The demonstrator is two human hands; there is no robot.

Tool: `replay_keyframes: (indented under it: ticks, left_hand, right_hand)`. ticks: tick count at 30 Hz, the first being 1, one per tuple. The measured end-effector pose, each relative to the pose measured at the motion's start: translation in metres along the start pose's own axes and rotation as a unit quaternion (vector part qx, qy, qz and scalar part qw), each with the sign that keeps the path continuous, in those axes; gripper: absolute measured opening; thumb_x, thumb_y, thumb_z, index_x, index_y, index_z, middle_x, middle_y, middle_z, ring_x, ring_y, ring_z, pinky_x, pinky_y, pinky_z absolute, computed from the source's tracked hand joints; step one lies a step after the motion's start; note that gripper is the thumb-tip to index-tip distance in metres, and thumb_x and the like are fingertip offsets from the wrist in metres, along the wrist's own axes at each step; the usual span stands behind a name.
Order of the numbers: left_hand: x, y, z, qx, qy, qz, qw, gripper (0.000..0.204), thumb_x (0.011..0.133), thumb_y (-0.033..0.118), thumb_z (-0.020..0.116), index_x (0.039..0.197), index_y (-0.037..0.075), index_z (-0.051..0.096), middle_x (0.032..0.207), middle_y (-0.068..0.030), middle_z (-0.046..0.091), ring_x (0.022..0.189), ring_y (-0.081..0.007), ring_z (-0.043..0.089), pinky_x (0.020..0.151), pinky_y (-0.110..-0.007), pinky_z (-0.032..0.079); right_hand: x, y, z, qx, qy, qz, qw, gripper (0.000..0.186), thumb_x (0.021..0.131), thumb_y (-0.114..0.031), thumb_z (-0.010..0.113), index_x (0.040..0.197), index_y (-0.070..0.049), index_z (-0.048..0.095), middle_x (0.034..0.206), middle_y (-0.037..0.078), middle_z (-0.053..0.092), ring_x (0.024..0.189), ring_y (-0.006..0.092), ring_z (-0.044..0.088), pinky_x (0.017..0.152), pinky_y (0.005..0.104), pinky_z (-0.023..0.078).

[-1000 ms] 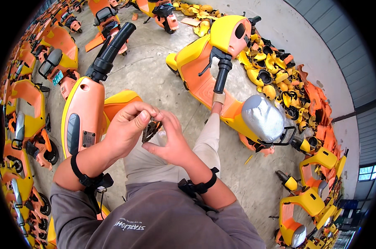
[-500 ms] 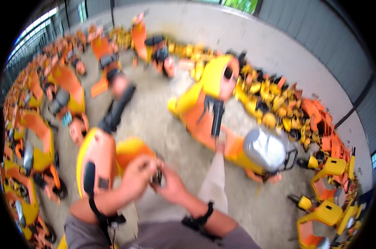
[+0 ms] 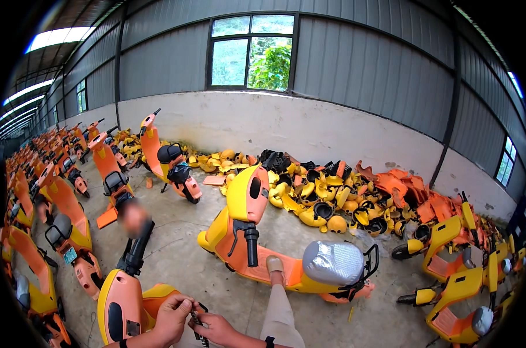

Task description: The person holds a bicycle chain and a sprocket by hand, turning the sprocket and moving the chain around it.

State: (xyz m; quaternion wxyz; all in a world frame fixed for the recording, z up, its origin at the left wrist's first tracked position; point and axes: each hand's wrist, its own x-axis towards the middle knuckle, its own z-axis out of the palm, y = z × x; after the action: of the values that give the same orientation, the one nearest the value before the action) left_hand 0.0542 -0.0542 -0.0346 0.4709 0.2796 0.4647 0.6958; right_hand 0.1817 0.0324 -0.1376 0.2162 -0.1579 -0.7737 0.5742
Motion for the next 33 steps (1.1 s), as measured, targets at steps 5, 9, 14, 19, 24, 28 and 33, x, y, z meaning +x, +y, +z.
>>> replay_keyframes:
  ticks: [5,9,14,19,24,28,33]
  left_hand:
    - [0.002,0.003,-0.005,0.078,0.0,0.054,0.995,0.01,0.097,0.006,0.062,0.104,-0.002,0.062,0.098,-0.0112,0.069,0.091,-0.019,0.069,0.078,-0.03,0.057]
    - [0.003,0.006,0.0,0.109,0.003,0.071,0.992,0.009,0.096,0.002,0.062,0.104,-0.003,0.061,0.093,-0.0109,0.07,0.089,-0.0196,0.07,0.075,-0.03,0.058]
    - [-0.003,0.009,-0.004,0.208,-0.001,0.151,0.966,0.01,0.092,0.003,0.066,0.101,-0.001,0.064,0.088,-0.0101,0.071,0.084,-0.0184,0.071,0.073,-0.03,0.057]
    - [-0.003,0.021,-0.005,0.422,-0.053,0.318,0.847,0.014,0.085,0.003,0.069,0.098,0.006,0.066,0.087,-0.0115,0.067,0.078,-0.0283,0.068,0.068,-0.033,0.055]
    - [0.006,0.039,-0.01,0.465,-0.072,0.379,0.797,0.022,0.08,-0.006,0.069,0.097,0.007,0.066,0.087,-0.009,0.068,0.072,-0.0254,0.068,0.064,-0.033,0.055]
    - [0.013,0.055,-0.019,0.509,-0.062,0.427,0.745,0.021,0.081,-0.001,0.071,0.099,0.008,0.064,0.087,-0.0081,0.068,0.072,-0.0257,0.068,0.064,-0.034,0.054]
    - [0.008,0.062,-0.022,0.558,-0.063,0.421,0.712,0.019,0.081,0.011,0.073,0.098,0.009,0.065,0.085,-0.0074,0.068,0.074,-0.0274,0.067,0.065,-0.037,0.054]
  right_hand:
    - [0.002,-0.005,0.003,0.009,-0.021,0.003,1.0,0.023,0.094,-0.022,0.067,0.104,-0.002,0.07,0.091,0.008,0.07,0.084,0.015,0.066,0.078,0.0304,0.052]
    - [0.004,0.007,0.003,-0.009,-0.049,0.034,0.998,0.024,0.092,-0.021,0.068,0.107,-0.002,0.069,0.093,0.009,0.07,0.087,0.0164,0.067,0.08,0.0315,0.052]
    - [0.014,-0.025,0.009,0.037,-0.038,-0.004,0.999,0.024,0.089,-0.017,0.07,0.108,-0.003,0.068,0.097,0.011,0.071,0.093,0.0204,0.067,0.083,0.034,0.052]
    - [0.024,0.015,0.025,0.023,0.012,-0.095,0.995,0.023,0.088,-0.011,0.069,0.11,-0.005,0.068,0.104,0.013,0.072,0.098,0.0231,0.068,0.086,0.036,0.052]
    - [0.029,0.002,0.027,0.063,-0.069,-0.056,0.994,0.023,0.088,-0.01,0.068,0.111,-0.003,0.067,0.105,0.012,0.071,0.101,0.0214,0.067,0.089,0.0358,0.051]
    - [0.032,-0.035,0.025,0.063,-0.119,-0.044,0.99,0.023,0.092,-0.013,0.067,0.112,-0.001,0.065,0.107,0.013,0.07,0.102,0.0194,0.065,0.092,0.0352,0.049]
    - [0.028,-0.033,0.019,0.027,-0.096,-0.002,0.995,0.026,0.094,-0.016,0.066,0.114,-0.001,0.065,0.104,0.011,0.07,0.101,0.0179,0.065,0.092,0.0339,0.049]
